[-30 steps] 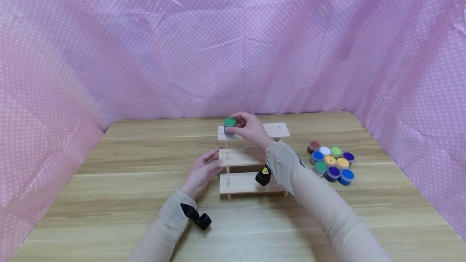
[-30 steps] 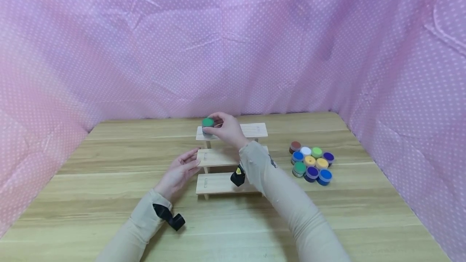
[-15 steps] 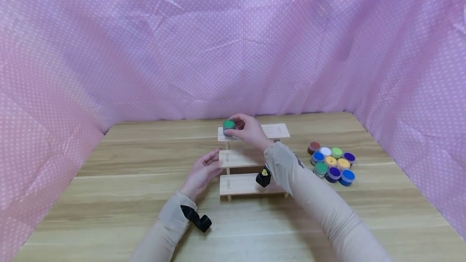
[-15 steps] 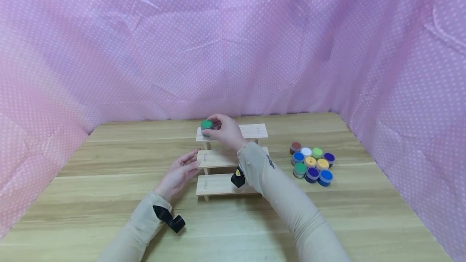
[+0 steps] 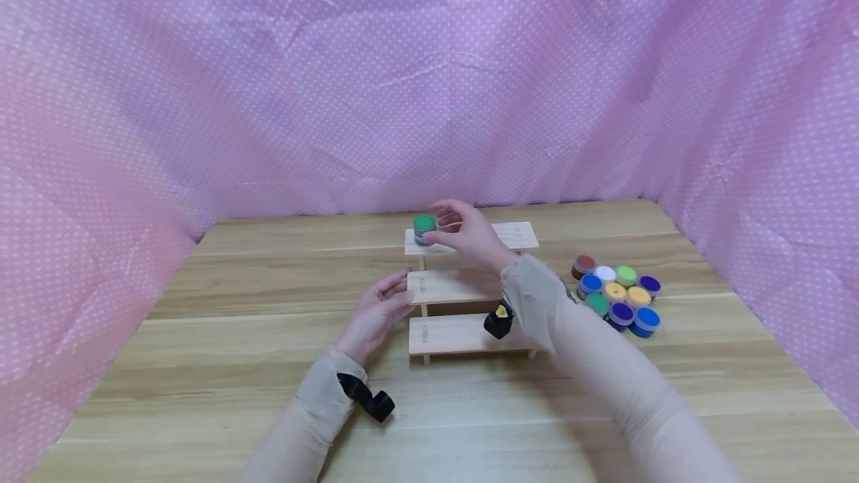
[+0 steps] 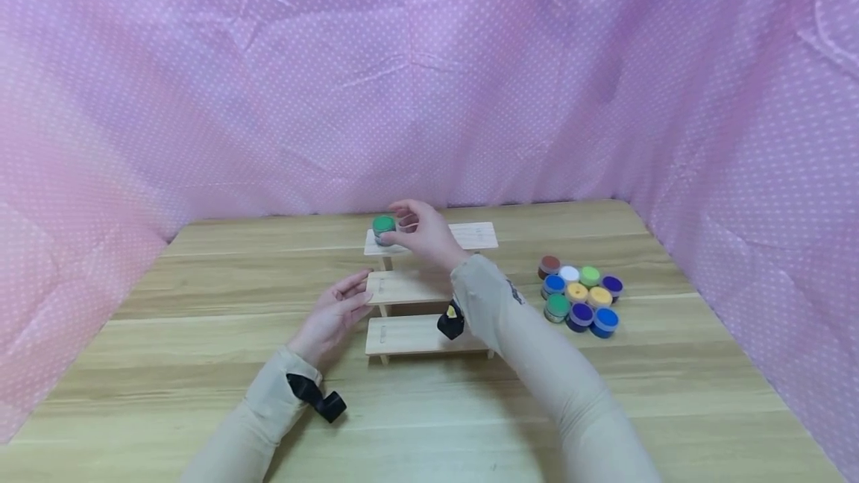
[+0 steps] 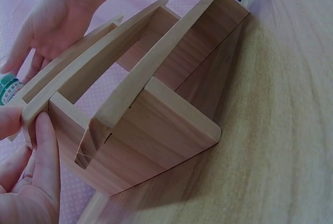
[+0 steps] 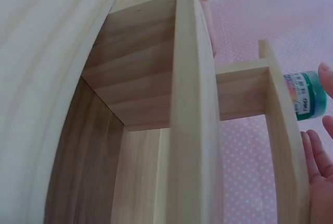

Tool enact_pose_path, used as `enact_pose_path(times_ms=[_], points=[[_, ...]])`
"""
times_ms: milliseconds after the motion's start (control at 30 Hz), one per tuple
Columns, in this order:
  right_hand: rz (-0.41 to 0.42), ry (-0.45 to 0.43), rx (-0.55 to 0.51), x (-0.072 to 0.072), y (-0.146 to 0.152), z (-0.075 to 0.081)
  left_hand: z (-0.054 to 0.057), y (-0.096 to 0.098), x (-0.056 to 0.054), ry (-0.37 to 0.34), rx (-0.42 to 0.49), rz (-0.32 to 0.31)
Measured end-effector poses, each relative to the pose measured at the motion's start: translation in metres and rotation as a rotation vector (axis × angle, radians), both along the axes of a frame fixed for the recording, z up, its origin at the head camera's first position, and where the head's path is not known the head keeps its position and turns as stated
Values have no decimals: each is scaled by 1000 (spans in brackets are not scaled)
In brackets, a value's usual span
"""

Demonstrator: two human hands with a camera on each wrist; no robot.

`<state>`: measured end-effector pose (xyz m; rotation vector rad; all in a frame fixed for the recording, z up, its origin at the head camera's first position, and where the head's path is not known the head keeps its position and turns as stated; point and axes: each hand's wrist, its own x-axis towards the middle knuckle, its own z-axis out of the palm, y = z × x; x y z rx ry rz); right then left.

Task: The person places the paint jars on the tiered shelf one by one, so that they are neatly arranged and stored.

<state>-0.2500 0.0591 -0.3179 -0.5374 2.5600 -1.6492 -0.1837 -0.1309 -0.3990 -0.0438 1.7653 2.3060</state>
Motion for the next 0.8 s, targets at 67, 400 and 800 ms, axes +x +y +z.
enact_pose_path(times_ms=[67,400,800], points=[[-4,-1,4,2,6,0,0,1,0,-2,4,-3],[13,116,-48,19,32,-1,0,0,-1,-3,1,-12],[-12,143,-27,37,80,6,1,0,1,-1,42,-9]])
